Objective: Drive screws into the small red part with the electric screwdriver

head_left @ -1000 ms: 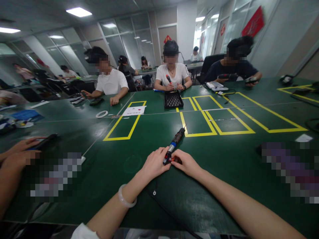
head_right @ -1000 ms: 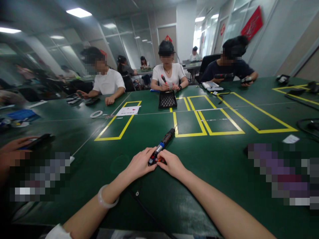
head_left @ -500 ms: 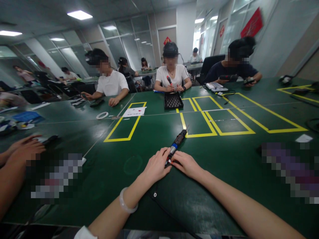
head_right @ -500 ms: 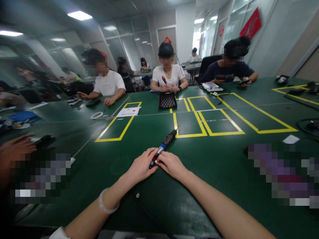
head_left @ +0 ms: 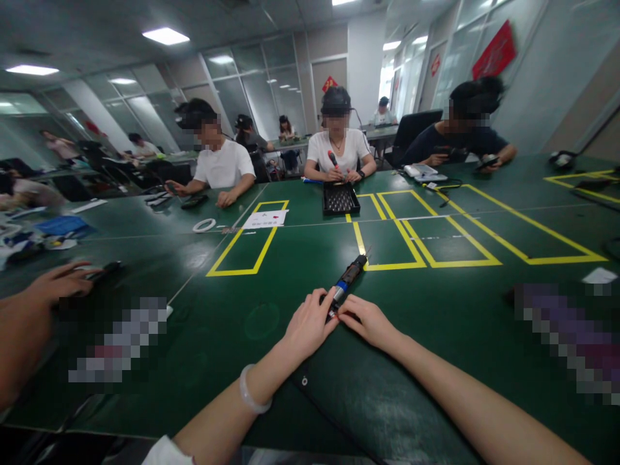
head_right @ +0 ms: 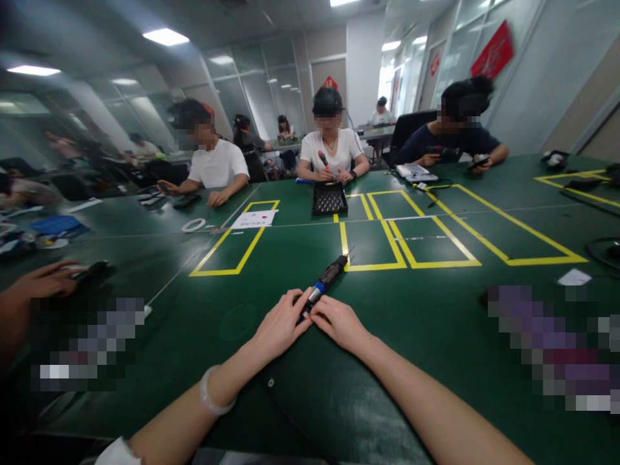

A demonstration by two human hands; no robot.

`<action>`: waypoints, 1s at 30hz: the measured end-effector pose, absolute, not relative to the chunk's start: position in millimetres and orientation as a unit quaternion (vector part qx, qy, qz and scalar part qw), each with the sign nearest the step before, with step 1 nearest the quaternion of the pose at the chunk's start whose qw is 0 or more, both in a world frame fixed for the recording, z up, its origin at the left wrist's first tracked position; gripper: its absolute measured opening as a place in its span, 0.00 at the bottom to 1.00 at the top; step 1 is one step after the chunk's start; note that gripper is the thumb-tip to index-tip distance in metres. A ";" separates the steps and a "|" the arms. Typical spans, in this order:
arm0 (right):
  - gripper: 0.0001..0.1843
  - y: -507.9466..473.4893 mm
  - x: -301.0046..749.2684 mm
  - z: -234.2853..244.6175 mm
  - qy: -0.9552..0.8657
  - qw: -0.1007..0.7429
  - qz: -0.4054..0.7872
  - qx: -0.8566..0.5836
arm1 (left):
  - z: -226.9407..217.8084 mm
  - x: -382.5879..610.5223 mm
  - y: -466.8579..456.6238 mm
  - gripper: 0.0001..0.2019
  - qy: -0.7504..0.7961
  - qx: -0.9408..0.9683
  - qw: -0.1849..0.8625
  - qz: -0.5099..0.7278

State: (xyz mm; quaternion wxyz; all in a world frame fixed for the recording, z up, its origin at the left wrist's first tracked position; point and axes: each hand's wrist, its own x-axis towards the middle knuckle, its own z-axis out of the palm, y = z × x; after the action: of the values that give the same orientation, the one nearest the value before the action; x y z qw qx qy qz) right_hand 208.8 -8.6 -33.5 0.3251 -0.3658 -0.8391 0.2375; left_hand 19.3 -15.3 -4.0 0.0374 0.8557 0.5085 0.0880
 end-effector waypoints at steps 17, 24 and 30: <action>0.05 -7.6 214.9 -37.2 -0.840 0.299 0.239 -0.385 | -8.6 -132.3 41.0 0.30 0.700 0.714 -0.020 0.024; 0.05 -7.2 213.9 -36.9 -0.842 0.296 0.238 -0.382 | -8.2 -221.6 59.8 0.32 0.786 0.619 -0.007 0.007; 0.05 -6.8 213.7 -36.2 -0.844 0.287 0.237 -0.387 | -4.5 -244.6 58.2 0.30 0.806 0.591 -0.031 0.008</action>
State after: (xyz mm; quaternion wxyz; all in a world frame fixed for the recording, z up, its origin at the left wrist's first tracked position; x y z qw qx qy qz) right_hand 213.7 -6.8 -36.2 0.2870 -0.3870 -0.8437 0.2368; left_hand -244.6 58.2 -4.5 -0.0314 0.5910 0.8060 0.0081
